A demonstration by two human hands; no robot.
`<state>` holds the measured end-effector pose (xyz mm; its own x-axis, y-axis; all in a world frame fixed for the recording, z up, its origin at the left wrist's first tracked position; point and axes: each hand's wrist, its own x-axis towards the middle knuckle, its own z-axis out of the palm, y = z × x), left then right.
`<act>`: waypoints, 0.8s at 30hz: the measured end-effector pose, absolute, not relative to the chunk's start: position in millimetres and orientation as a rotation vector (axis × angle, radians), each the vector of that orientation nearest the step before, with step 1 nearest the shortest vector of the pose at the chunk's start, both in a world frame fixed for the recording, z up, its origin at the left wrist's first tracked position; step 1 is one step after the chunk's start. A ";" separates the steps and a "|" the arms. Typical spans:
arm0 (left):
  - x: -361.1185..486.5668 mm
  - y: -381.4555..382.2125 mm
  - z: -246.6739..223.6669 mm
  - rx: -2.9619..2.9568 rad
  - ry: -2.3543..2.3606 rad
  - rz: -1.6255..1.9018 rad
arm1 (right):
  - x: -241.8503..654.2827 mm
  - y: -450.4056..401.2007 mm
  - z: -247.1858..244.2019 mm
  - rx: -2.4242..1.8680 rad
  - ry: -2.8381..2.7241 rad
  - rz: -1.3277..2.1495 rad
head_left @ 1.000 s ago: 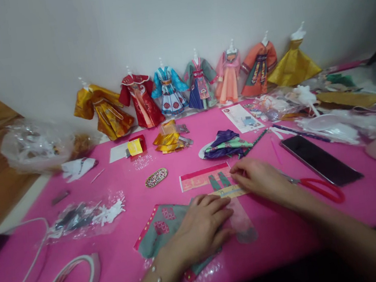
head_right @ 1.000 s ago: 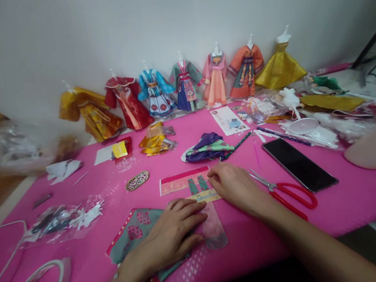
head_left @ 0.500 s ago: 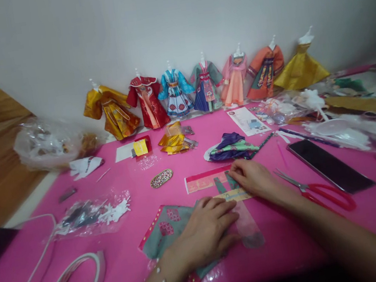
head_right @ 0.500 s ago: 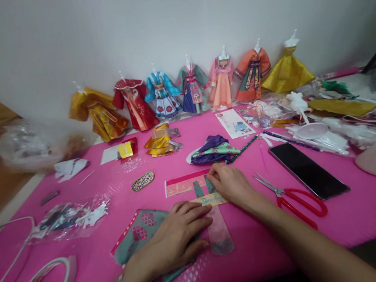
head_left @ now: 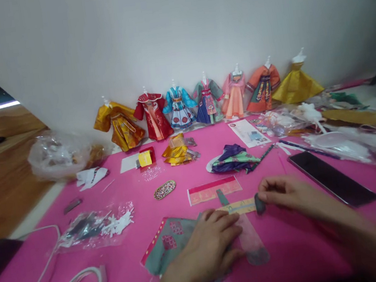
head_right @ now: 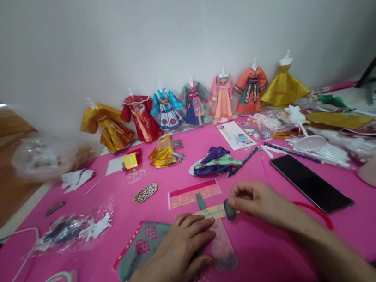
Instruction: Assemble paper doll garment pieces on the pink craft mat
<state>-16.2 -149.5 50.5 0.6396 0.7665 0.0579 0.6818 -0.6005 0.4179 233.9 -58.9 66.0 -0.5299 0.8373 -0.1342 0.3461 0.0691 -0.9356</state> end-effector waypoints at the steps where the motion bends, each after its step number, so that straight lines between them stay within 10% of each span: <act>1: -16.1 -149.7 50.8 2.500 1.152 0.330 | 235.9 -62.5 64.5 -1.174 -1.905 1.548; 24: -15.3 -152.9 57.0 2.484 1.157 0.333 | 221.2 -73.9 31.5 -1.645 -2.229 0.754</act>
